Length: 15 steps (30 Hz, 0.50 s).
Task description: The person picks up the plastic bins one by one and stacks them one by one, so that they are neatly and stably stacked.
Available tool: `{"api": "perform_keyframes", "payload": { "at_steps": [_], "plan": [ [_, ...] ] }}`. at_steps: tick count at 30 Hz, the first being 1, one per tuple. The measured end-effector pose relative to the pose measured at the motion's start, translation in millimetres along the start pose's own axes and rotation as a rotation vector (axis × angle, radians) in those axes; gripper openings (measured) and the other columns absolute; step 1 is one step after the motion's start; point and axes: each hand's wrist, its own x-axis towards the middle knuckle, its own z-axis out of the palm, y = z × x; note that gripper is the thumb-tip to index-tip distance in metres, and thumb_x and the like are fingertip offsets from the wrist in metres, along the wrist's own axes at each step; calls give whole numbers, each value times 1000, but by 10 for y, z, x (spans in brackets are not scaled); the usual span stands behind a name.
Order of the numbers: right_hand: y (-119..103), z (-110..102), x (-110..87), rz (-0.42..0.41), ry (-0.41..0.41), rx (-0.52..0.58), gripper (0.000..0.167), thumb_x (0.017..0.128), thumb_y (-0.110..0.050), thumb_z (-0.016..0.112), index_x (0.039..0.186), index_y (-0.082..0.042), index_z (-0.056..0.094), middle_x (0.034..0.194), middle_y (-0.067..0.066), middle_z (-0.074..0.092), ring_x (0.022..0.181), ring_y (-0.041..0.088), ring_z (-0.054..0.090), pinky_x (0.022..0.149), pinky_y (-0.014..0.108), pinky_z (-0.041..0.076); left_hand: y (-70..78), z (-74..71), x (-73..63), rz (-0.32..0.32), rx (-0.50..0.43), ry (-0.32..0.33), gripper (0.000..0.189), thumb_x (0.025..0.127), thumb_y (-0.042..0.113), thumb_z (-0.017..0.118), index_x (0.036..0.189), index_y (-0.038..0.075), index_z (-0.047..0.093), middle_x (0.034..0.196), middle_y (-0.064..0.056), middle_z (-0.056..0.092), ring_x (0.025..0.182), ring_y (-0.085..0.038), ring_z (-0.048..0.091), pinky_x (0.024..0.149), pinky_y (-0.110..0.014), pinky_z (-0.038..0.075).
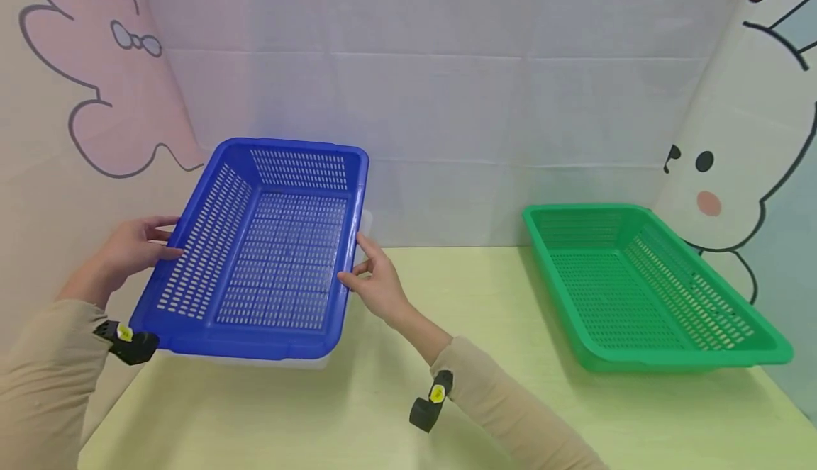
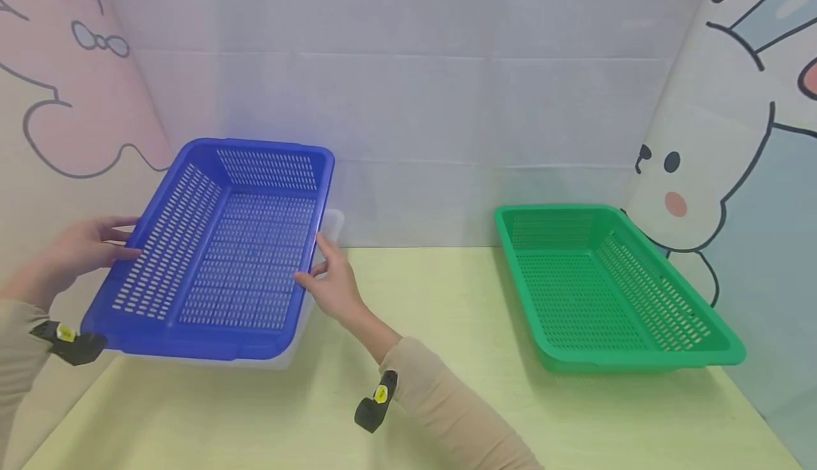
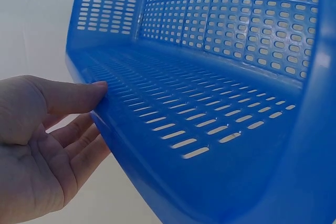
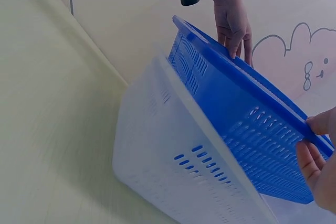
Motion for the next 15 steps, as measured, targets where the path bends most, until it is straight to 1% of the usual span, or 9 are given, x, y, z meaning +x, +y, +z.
{"api": "perform_keyframes", "payload": {
  "at_steps": [1,2,4,6,8,9,11,12,15],
  "plan": [
    [-20,3,-19,4,0,1,67,81,8,61,139,4,27,143,19,30,80,27,56,61,19,52,-95,16,56,0,-10,-6,69,88,10,57,138,-12,15,121,-41,35,97,-49,51,83,-59,42],
    [-36,7,-37,5,1,-3,67,81,8,60,139,5,27,142,20,30,80,28,56,61,19,52,-238,38,141,-9,-4,2,71,88,13,58,140,-9,15,121,-39,37,95,-46,53,81,-60,42],
    [-29,14,-52,16,1,-3,67,81,8,60,139,5,27,142,20,31,80,28,56,62,18,51,-574,75,345,-17,0,17,74,86,18,62,142,-3,18,121,-35,40,92,-42,56,73,-59,46],
    [-14,21,-57,26,3,-1,66,81,8,60,139,5,27,142,20,30,80,27,56,62,19,51,-959,121,568,-5,17,43,78,84,30,64,143,3,20,120,-30,44,89,-37,58,65,-55,49],
    [15,26,-55,34,8,8,66,81,8,60,139,6,28,142,21,31,79,26,57,63,20,52,-1295,172,757,6,36,63,81,82,38,64,144,9,21,120,-25,46,89,-35,59,63,-53,50],
    [28,27,-51,42,10,13,66,81,7,60,139,5,28,140,21,33,78,25,56,63,20,52,-1414,192,820,23,33,62,82,82,41,64,144,10,21,121,-25,46,91,-37,58,65,-51,50],
    [51,29,-48,55,15,18,66,81,7,60,138,6,28,136,23,37,78,24,57,63,20,51,-1590,245,908,41,31,63,83,81,47,62,145,12,21,121,-26,45,93,-39,57,71,-54,49],
    [61,28,-46,60,17,20,65,81,7,61,138,7,28,132,24,40,77,23,57,63,21,51,-1639,267,935,41,30,61,83,81,47,61,145,13,21,122,-26,45,95,-40,57,75,-57,47],
    [80,30,-48,80,22,20,65,81,6,61,137,7,29,120,26,48,74,20,58,64,21,52,-1688,331,965,32,40,61,80,83,47,59,144,11,22,123,-26,45,97,-41,56,78,-59,44]
  ]
}}
